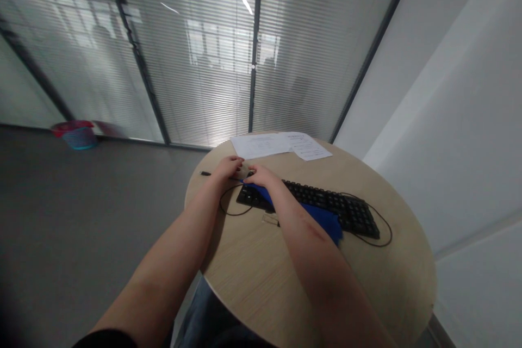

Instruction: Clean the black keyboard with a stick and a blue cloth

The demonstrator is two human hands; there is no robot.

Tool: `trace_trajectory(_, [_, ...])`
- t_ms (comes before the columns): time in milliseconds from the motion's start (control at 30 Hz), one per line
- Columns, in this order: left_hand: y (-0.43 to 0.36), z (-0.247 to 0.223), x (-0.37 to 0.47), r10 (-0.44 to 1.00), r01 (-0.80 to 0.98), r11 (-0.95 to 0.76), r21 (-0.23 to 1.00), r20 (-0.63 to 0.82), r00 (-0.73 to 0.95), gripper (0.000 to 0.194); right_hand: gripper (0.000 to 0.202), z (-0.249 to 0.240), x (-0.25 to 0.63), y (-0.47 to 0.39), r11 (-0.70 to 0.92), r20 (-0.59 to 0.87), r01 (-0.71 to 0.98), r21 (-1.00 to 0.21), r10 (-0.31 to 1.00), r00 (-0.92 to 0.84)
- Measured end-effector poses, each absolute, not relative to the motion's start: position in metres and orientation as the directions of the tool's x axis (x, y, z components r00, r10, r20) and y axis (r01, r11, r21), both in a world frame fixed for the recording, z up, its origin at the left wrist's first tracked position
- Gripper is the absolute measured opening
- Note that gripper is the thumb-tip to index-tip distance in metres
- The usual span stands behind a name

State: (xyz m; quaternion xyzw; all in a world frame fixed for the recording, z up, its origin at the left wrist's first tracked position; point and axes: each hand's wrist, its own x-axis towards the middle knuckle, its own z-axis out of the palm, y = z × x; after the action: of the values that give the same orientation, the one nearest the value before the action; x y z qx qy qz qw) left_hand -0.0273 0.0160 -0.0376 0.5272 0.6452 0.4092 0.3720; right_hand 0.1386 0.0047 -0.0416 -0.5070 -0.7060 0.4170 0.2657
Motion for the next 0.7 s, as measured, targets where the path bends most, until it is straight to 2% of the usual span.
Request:
trace_trajectory(400, [0.012, -0.034, -0.025, 0.97, 0.296, 0.125, 0.947, -0.055, -0.235, 0.024, 0.086, -0.032, 0.146, 0.003, 0.061, -0.161, 0.539, -0.84, 0.921, -0.354])
trace_trajectory(533, [0.014, -0.036, -0.024, 0.971, 0.299, 0.119, 0.947, -0.048, -0.235, 0.022, 0.088, -0.034, 0.144, 0.002, 0.056, -0.154, 0.531, -0.845, 0.927, -0.342])
trace_trajectory(700, [0.017, -0.038, -0.025, 0.972, 0.322, 0.109, 0.94, -0.033, -0.233, 0.023, 0.078, -0.047, 0.14, 0.005, 0.11, -0.069, 0.474, -0.874, 0.936, -0.344])
